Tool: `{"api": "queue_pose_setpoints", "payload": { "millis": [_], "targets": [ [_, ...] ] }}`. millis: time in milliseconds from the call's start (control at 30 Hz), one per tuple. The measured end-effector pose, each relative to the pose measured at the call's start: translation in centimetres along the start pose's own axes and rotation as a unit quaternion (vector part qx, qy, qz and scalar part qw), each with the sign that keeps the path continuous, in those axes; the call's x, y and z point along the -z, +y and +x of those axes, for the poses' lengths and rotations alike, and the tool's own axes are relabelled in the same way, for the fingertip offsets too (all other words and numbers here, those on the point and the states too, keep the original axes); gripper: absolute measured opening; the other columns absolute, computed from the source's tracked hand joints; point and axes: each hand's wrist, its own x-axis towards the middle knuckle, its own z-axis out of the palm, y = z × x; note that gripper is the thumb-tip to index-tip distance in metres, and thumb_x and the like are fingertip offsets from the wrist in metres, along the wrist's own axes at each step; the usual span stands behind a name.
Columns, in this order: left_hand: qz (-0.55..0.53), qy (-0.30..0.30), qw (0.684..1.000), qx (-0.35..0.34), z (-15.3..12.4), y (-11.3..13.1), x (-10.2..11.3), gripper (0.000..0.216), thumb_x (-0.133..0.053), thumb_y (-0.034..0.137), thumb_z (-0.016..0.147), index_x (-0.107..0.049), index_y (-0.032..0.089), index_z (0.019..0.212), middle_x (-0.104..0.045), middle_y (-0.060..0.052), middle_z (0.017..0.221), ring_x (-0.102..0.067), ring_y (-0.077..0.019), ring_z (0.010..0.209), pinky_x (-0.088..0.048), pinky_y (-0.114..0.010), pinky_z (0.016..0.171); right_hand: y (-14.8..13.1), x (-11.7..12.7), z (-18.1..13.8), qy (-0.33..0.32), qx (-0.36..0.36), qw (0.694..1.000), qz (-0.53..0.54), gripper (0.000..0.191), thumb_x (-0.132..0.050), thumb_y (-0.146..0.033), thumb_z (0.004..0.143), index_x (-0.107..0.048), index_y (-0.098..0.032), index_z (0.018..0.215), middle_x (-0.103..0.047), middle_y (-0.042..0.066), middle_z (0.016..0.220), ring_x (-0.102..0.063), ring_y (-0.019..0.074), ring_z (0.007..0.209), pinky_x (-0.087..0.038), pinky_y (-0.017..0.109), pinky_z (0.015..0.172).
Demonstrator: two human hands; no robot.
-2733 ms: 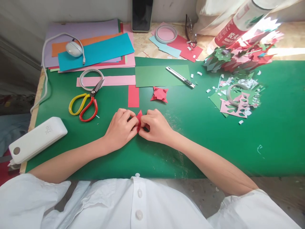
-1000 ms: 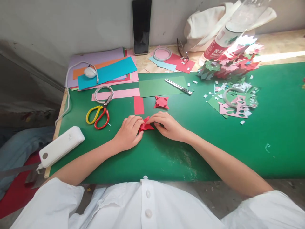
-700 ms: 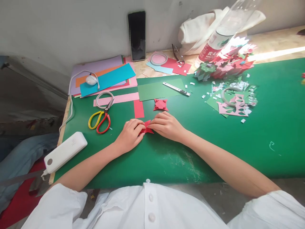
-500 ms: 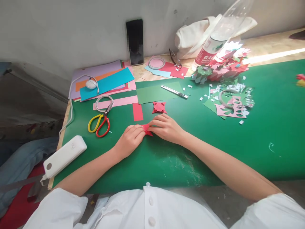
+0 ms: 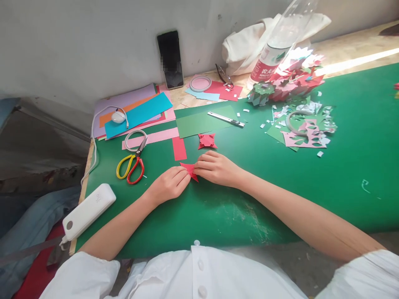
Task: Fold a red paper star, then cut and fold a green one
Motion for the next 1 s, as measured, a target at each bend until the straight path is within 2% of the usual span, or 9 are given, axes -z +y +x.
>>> {"api": "queue_pose_setpoints", "payload": {
  "millis": [233, 533, 733, 1000],
  "targets": [
    [0.010, 0.012, 1.000, -0.013, 0.6, -0.2, 0.4, 0.013, -0.055, 0.008, 0.094, -0.065, 0.014, 0.100, -0.075, -0.008, 0.096, -0.072, -0.0188, 0.091, -0.064, -0.034, 0.083, -0.2, 0.1, 0.1, -0.002, 0.010, 1.000, -0.025, 0.029, -0.040, -0.017, 0.103, -0.067, -0.023, 0.095, -0.070, 0.002, 0.095, -0.055, 0.0150, 0.090, -0.044, 0.033, 0.081],
    [0.018, 0.012, 0.999, 0.025, 0.6, 0.1, 0.2, 0.011, -0.058, 0.010, 0.093, -0.065, 0.018, 0.094, -0.075, -0.003, 0.093, -0.072, -0.0160, 0.088, -0.061, -0.031, 0.081, -0.6, 0.3, 0.1, 0.001, 0.032, 0.999, -0.038, 0.029, -0.041, -0.015, 0.102, -0.065, -0.022, 0.086, -0.066, 0.001, 0.085, -0.052, 0.0140, 0.085, -0.044, 0.032, 0.080],
    [0.018, 0.013, 0.999, 0.031, 0.6, 0.3, 0.1, 0.008, -0.064, 0.010, 0.090, -0.064, 0.016, 0.094, -0.075, -0.003, 0.092, -0.071, -0.0158, 0.088, -0.058, -0.030, 0.081, -0.7, 0.3, 0.2, -0.003, 0.035, 0.998, -0.044, 0.030, -0.040, -0.014, 0.102, -0.063, -0.022, 0.084, -0.064, 0.000, 0.085, -0.048, 0.0138, 0.082, -0.041, 0.032, 0.078],
    [0.009, 0.006, 0.999, 0.045, 1.2, 0.5, 0.3, 0.010, -0.059, 0.012, 0.092, -0.064, 0.018, 0.085, -0.074, -0.003, 0.090, -0.068, -0.0159, 0.088, -0.056, -0.030, 0.082, -0.9, -0.5, 0.2, 0.034, 0.013, 0.998, -0.043, 0.023, -0.046, -0.015, 0.101, -0.065, -0.019, 0.089, -0.067, 0.001, 0.088, -0.049, 0.0146, 0.085, -0.038, 0.031, 0.079]
  ]
}}
